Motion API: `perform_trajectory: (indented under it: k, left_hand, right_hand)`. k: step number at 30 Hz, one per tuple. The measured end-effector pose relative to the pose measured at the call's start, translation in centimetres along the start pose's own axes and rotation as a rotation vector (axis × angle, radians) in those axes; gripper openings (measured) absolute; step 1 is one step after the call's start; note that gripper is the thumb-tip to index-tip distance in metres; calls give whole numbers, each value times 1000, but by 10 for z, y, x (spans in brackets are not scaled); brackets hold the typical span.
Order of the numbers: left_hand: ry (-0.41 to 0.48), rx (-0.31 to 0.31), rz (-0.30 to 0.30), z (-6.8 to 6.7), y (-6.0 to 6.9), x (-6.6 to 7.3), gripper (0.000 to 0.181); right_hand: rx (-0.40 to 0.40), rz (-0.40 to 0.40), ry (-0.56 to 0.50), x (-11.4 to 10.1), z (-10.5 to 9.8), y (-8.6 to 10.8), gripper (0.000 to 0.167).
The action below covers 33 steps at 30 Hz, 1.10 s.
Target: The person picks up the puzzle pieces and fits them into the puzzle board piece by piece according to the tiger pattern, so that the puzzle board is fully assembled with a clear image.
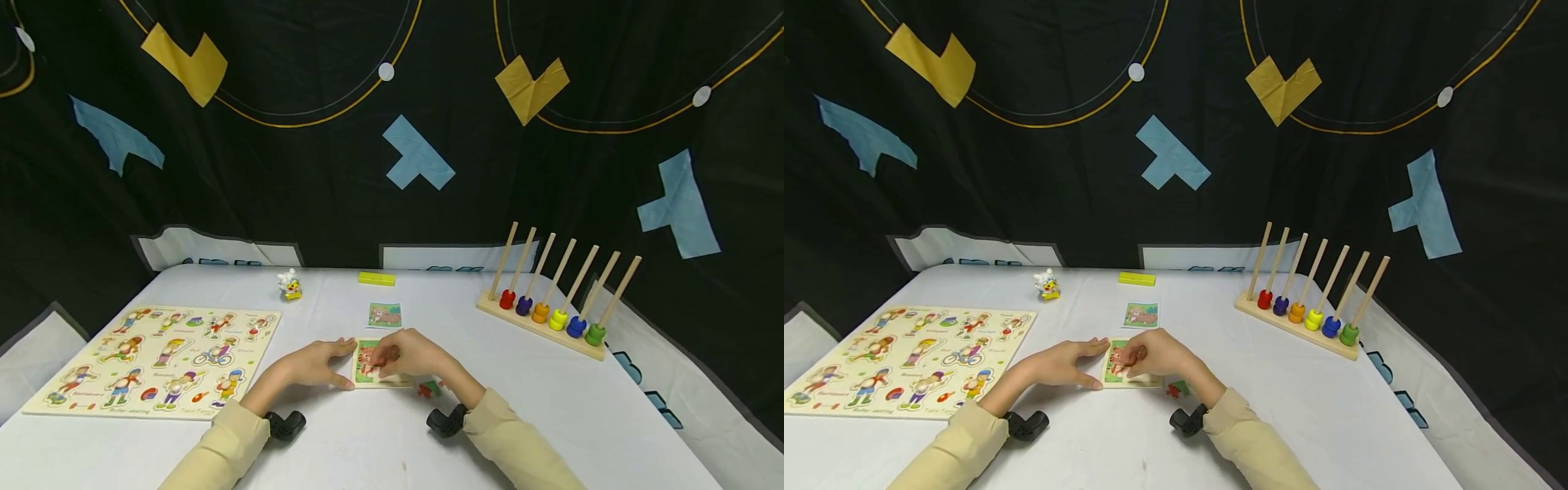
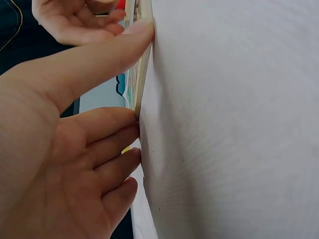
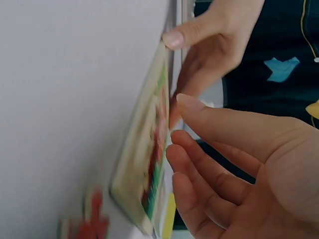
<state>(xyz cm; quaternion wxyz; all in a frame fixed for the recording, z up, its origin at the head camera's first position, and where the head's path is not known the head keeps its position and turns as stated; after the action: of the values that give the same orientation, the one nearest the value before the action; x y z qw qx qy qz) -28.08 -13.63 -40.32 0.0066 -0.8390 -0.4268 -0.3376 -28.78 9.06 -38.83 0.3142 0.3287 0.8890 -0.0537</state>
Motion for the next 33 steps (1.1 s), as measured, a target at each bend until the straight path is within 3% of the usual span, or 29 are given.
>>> perform_trajectory:
  k: [11,21,33]
  left_hand:
    - [2,-3,-7,1,-1,0,84]
    - [-2,1,1,3,-2,0,84]
    - [4,2,10,1,0,0,84]
  right_hand:
    - [-28,-14,-8,16,-17,41,21]
    - [-78,97,-4,38,-24,77,25]
    - [-123,85,21,52,-30,91,24]
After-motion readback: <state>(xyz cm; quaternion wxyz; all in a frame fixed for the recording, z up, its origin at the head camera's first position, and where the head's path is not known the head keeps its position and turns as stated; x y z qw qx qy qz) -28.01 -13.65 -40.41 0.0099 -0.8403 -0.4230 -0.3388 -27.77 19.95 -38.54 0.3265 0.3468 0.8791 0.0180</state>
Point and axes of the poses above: each hand's wrist, its own y-axis away from the middle knuckle, its own z-axis out of the palm, x = y × z, the point moved 1 cm from there along -y, towards the middle knuckle, and after that the axes turned 11 degrees about -x, right-handed, at the moved point
